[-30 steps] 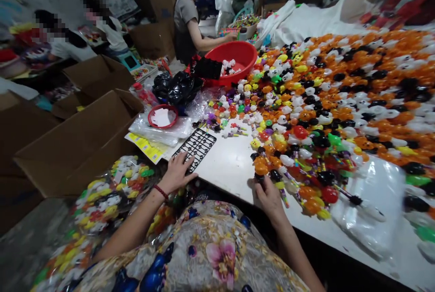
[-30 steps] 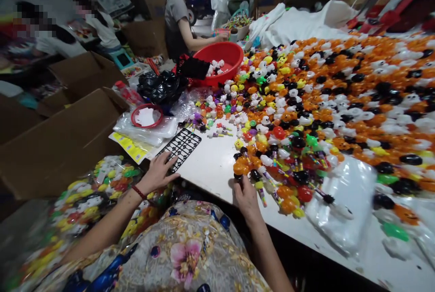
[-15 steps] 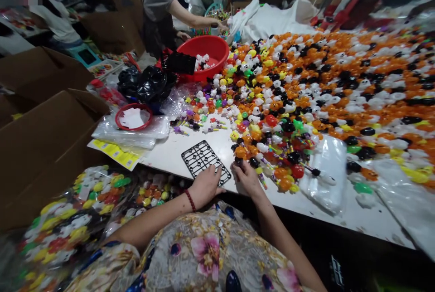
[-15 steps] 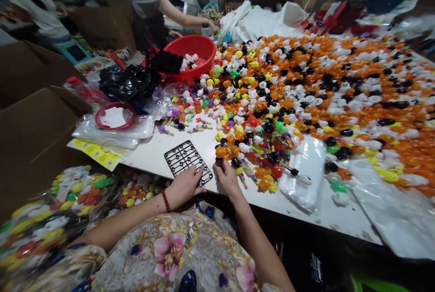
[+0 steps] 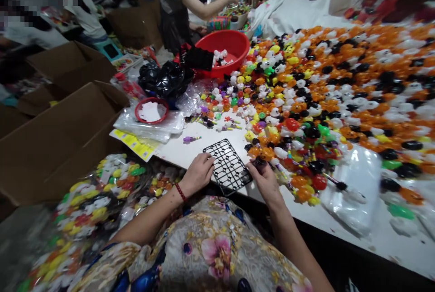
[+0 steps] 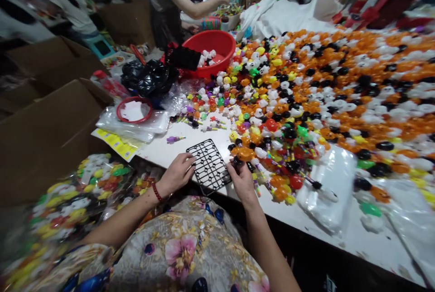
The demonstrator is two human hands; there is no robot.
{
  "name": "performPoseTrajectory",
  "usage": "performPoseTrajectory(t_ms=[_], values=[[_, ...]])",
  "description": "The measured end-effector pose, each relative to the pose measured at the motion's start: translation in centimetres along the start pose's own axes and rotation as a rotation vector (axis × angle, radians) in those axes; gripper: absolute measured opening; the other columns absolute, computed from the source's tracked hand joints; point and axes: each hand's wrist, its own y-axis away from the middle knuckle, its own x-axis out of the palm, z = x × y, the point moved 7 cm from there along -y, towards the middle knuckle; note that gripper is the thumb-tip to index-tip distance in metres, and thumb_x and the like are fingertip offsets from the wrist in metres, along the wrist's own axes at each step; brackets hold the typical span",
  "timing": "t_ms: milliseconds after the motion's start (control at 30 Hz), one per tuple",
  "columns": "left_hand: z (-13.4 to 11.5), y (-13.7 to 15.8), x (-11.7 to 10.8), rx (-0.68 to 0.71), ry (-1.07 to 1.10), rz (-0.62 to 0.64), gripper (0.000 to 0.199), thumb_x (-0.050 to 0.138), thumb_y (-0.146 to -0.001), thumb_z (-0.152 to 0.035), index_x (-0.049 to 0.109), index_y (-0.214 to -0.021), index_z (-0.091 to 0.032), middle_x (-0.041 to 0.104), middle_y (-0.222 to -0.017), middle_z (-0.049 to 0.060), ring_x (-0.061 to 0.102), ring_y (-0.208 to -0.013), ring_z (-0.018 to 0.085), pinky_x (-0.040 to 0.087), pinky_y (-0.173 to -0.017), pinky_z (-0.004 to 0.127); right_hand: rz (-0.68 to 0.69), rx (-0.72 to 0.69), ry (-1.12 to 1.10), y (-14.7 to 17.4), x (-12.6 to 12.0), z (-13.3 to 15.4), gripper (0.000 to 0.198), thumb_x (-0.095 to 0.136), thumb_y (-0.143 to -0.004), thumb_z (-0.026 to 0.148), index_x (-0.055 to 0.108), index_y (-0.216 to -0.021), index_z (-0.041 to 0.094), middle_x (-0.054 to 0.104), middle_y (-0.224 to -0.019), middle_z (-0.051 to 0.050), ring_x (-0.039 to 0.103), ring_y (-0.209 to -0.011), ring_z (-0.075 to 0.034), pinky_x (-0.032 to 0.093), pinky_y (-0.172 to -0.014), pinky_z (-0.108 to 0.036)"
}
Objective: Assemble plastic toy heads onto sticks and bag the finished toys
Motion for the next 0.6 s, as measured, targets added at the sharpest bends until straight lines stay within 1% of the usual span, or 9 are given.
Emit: performPoseTrajectory(t_ms=[67,167,200,267,367,433,500,600], values=[[1.9,0.7,-0.5,0.005,-0.015,-0.051,0.029,0.046,-0.092,-0.016,0.056,-0.119,-0.018,0.059,-0.12,0.014,0.057,-0.113,0.026,0.052,-0.097,0.046,0.023,0.037,-0.012,0.1,1.3,0.0,0.047,0.075,-0.065,0.058,0.064,-0.089,0.02,0.069,-0.082,-0.004,0.063,-0.079,-0.02,0.05,-0.078,-0.035],[2.9,1.3,0.0,0.098,-0.003,-0.03,0.037,0.05,-0.091,-0.019,0.052,-0.128,-0.018,0.056,-0.132,0.015,0.05,-0.129,0.028,0.049,-0.103,0.049,0.08,0.06,0.036,0.2,3.7,0.1,0.046,0.074,-0.065,0.061,0.065,-0.081,0.019,0.068,-0.075,-0.003,0.061,-0.073,-0.02,0.05,-0.074,-0.035],[2.9,1.4,0.4,0.124,0.003,-0.021,0.038,0.051,-0.091,-0.02,0.052,-0.129,-0.018,0.056,-0.132,0.014,0.048,-0.132,0.029,0.049,-0.103,0.049,0.105,0.052,0.055,0.1,4.6,0.2,0.046,0.072,-0.066,0.061,0.065,-0.081,0.019,0.068,-0.075,-0.003,0.061,-0.073,-0.02,0.05,-0.073,-0.035],[2.8,1.4,0.9,0.13,0.014,-0.029,0.033,0.051,-0.092,-0.022,0.054,-0.126,-0.018,0.06,-0.125,0.013,0.048,-0.132,0.029,0.05,-0.102,0.049,0.156,0.034,0.09,-0.2,6.1,0.5,0.043,0.069,-0.069,0.06,0.066,-0.081,0.019,0.068,-0.075,-0.003,0.061,-0.073,-0.02,0.049,-0.072,-0.034],[2.5,1.7,1.4,0.037,-0.003,-0.082,0.024,0.05,-0.094,-0.026,0.06,-0.115,-0.019,0.064,-0.108,0.011,0.054,-0.123,0.027,0.051,-0.097,0.047,0.211,0.022,0.149,-1.0,7.8,0.9,0.039,0.066,-0.071,0.056,0.066,-0.084,0.019,0.067,-0.076,-0.003,0.062,-0.073,-0.021,0.05,-0.072,-0.035],[2.2,2.2,1.7,-0.048,-0.029,-0.103,0.022,0.05,-0.095,-0.029,0.062,-0.111,-0.019,0.064,-0.1,0.011,0.057,-0.115,0.027,0.051,-0.094,0.046,0.231,0.009,0.186,-1.6,8.6,1.2,0.035,0.066,-0.071,0.053,0.065,-0.085,0.02,0.068,-0.077,-0.004,0.063,-0.075,-0.022,0.05,-0.074,-0.036],[2.0,2.7,2.1,-0.138,-0.05,-0.108,0.023,0.051,-0.095,-0.03,0.063,-0.111,-0.02,0.063,-0.097,0.01,0.058,-0.107,0.026,0.051,-0.091,0.045,0.252,-0.029,0.209,-2.1,9.6,1.5,0.031,0.065,-0.072,0.048,0.064,-0.084,0.02,0.069,-0.08,-0.005,0.063,-0.078,-0.023,0.051,-0.076,-0.037],[1.8,2.9,2.7,-0.239,-0.069,-0.085,0.022,0.05,-0.094,-0.026,0.064,-0.11,-0.02,0.062,-0.095,0.01,0.058,-0.096,0.024,0.051,-0.085,0.043,0.283,-0.075,0.208,-2.7,11.4,1.6,0.025,0.065,-0.072,0.042,0.065,-0.086,0.021,0.07,-0.085,-0.005,0.063,-0.082,-0.023,0.05,-0.078,-0.037]])
